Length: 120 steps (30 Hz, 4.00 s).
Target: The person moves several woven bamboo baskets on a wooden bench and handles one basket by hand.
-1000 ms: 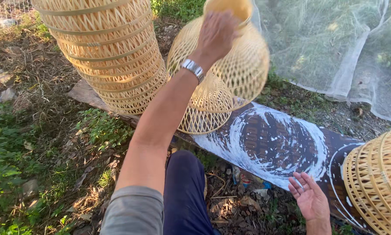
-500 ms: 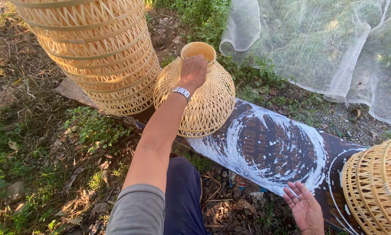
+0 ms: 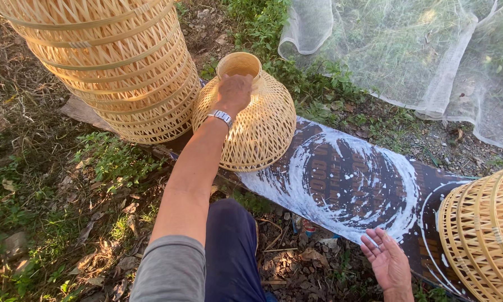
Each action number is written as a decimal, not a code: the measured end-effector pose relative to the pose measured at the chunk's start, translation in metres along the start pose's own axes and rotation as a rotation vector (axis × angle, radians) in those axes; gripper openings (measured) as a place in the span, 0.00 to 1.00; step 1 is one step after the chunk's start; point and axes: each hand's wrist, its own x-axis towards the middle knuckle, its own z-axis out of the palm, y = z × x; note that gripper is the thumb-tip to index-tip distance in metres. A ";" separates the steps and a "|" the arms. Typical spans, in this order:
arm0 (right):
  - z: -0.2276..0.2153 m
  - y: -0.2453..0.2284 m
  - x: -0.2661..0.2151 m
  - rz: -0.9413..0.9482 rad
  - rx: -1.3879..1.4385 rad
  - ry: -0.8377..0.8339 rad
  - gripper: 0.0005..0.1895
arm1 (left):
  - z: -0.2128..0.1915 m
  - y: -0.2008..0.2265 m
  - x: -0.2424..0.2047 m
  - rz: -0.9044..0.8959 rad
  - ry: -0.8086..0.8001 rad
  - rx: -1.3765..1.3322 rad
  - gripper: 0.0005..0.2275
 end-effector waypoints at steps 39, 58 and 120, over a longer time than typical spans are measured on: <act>-0.200 -0.454 0.066 -0.528 -2.017 0.941 0.45 | 0.097 0.191 -0.145 0.707 -0.240 -0.318 0.20; -0.192 -0.481 0.073 -0.353 -2.148 0.816 0.30 | 0.105 0.196 -0.142 0.634 -0.411 -0.191 0.21; 0.129 0.006 -0.025 -0.641 -1.397 -0.076 0.26 | 0.100 0.281 -0.114 0.781 -0.024 -0.356 0.15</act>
